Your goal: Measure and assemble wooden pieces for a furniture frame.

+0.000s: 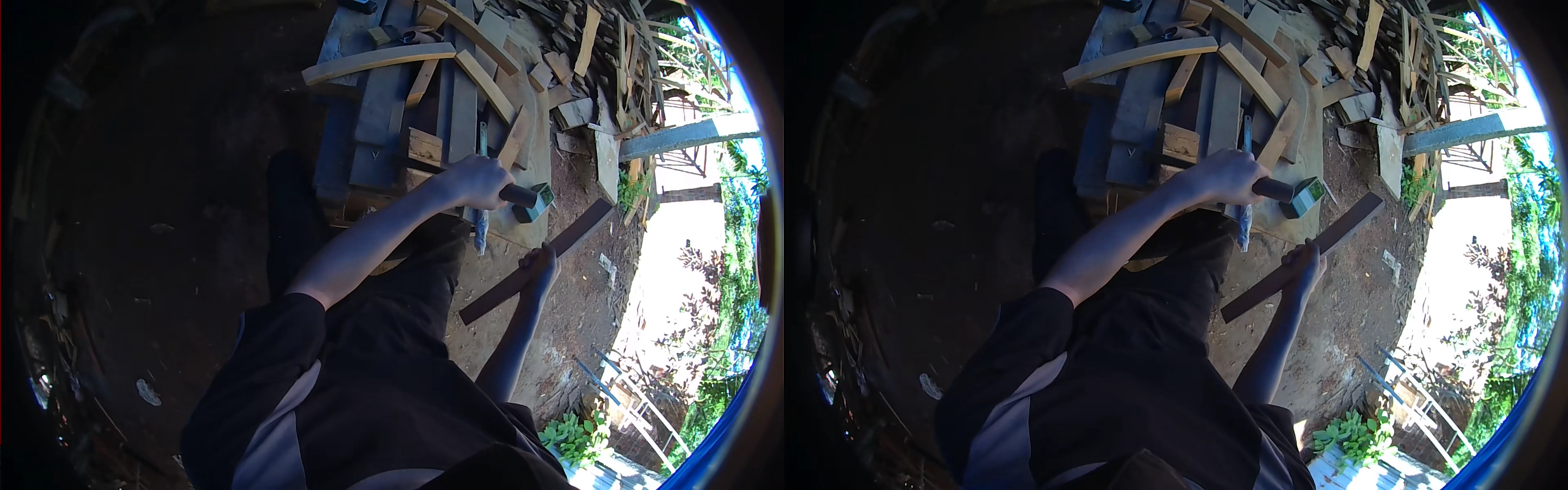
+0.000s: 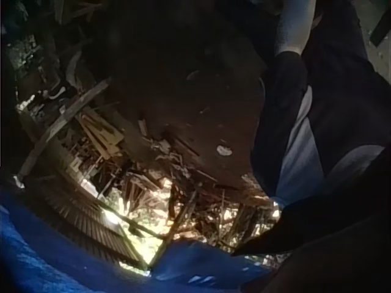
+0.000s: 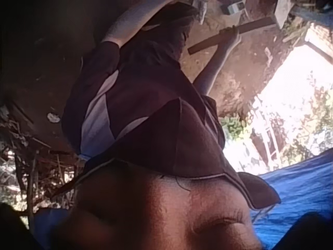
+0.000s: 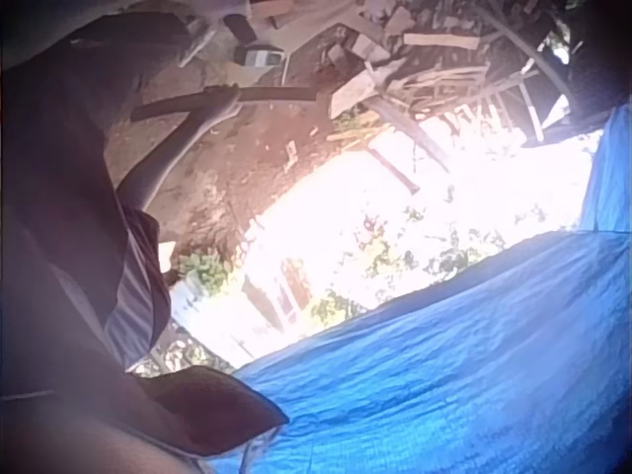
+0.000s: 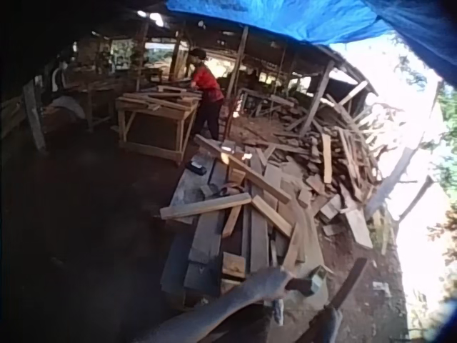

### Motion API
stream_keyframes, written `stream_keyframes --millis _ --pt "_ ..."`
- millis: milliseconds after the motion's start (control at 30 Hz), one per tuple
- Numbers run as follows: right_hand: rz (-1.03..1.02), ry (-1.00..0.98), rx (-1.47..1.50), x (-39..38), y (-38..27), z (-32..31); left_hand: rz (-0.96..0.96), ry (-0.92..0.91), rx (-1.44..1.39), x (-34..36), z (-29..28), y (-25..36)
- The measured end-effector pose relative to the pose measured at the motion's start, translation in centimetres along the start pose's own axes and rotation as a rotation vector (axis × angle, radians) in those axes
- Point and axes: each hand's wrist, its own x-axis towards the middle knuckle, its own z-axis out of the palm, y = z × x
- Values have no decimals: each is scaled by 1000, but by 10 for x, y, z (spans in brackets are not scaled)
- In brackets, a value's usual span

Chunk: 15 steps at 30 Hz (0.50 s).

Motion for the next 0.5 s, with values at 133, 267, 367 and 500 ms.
stream_keyframes --millis 133,267,367,500 --pt "8 -34 117 -26 14 12 142 75 10 5 13 18" --pt "-104 -80 179 -51 32 23 190 92 21 14 20 24" --pt "-66 -181 99 -70 38 24 178 71 -63 19 22 25" --pt "-78 -205 179 -58 21 8 118 38 -71 19 21 22"
